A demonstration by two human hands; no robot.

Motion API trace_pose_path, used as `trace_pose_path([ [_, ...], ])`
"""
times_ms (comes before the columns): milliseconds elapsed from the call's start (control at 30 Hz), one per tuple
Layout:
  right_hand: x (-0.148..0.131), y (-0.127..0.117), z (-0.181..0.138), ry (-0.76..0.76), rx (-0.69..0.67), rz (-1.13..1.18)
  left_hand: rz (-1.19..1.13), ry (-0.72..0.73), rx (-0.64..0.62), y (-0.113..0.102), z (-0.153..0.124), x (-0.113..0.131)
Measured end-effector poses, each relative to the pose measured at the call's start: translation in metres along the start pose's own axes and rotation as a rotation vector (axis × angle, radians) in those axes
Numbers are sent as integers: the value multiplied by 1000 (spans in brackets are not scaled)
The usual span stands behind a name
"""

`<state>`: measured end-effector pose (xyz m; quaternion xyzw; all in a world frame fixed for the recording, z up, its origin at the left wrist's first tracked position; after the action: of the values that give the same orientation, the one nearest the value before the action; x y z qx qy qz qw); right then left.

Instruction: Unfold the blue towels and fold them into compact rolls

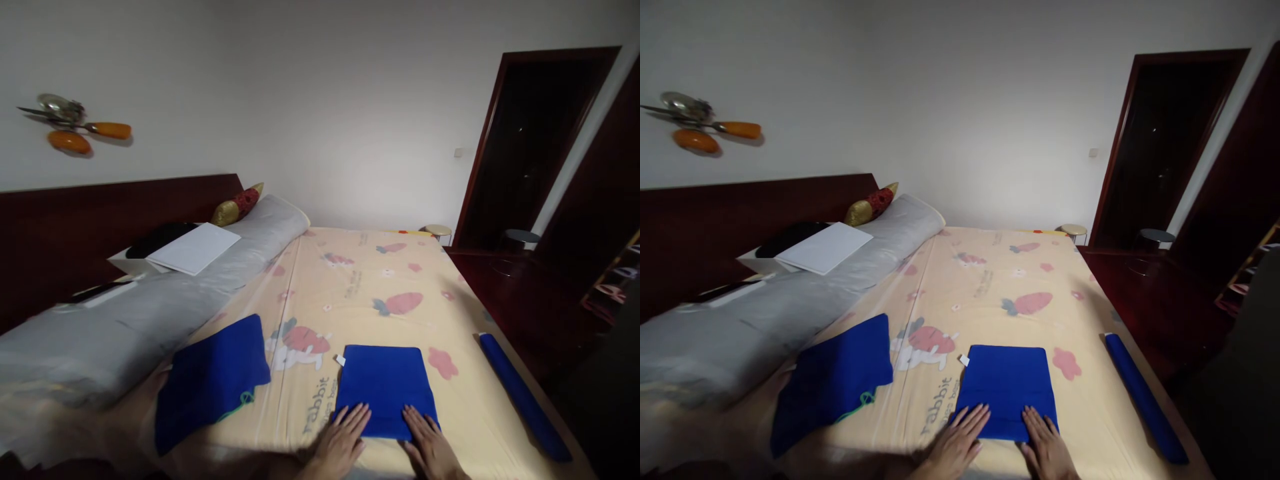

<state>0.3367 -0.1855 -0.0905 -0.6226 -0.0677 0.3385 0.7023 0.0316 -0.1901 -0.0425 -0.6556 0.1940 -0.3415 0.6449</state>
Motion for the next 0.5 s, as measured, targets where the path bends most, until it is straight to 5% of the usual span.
trace_pose_path([
  [167,33,9,-13,201,67,-85,153,-212,143,7,-15,-32],
  [300,31,16,-9,263,113,-154,234,-312,205,17,-13,-39],
  [500,4,5,1,14,42,-109,145,-18,120,17,4,-9],
])
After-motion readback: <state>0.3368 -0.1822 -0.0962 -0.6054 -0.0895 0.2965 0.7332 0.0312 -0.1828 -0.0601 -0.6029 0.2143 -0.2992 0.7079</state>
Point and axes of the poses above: each hand's wrist, its own z-axis towards the middle knuckle, its own y-axis out of the palm, x = y × z, the point moved 1 cm from there along z, towards the middle knuckle, and after that the axes turned 3 degrees about y, right-handed, at the moved point
